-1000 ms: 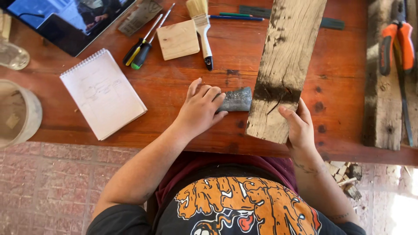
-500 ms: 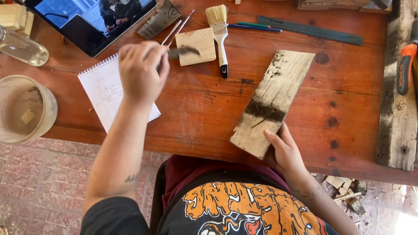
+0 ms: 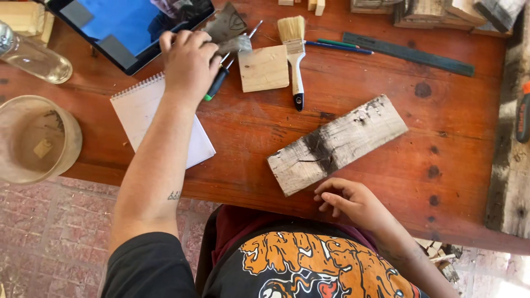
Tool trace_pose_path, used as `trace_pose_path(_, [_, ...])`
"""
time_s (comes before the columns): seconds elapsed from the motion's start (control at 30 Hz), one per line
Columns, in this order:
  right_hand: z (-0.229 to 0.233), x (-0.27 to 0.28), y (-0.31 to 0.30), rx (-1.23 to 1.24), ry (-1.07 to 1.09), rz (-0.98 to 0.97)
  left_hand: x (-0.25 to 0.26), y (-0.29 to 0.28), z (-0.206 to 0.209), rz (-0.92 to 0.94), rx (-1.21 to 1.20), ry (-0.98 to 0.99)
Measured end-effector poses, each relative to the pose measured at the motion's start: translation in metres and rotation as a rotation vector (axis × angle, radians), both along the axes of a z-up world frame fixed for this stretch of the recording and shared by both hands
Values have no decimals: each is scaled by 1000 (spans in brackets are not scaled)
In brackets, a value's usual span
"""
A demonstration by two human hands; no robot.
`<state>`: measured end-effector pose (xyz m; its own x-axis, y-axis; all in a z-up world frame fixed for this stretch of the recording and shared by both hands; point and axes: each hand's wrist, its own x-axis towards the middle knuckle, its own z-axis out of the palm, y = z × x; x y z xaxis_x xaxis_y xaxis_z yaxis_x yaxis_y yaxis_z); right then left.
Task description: The person uses a screwdriver to pry at a nail embedded in a weathered wooden plank, then switches to pliers to grip and pull the nail out. The person repeats this process to remove additional nails from the same plank.
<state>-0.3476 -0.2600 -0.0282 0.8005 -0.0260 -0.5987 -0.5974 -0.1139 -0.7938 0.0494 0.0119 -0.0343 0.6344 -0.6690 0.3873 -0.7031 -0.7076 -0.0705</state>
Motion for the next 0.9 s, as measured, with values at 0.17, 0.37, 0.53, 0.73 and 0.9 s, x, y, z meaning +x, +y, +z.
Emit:
trace_pose_path(0.17, [2, 6, -2, -100, -297, -38, -35, 6, -1, 15, -89, 163])
trace_pose_path(0.37, [22, 39, -20, -696, -897, 339, -135, 5, 12, -125, -119, 373])
trace_pose_path(0.53, [35, 68, -71, -902, -694, 491, -221, -4, 2, -278, -95, 627])
trace_pose_path(0.73, [-2, 71, -111, -1074, -509, 481, -269, -25, -21, -239, -145, 635])
trace_pose_path(0.9, [4, 48, -94, -1185, -559, 354, -258, -30, -38, -241, -115, 426])
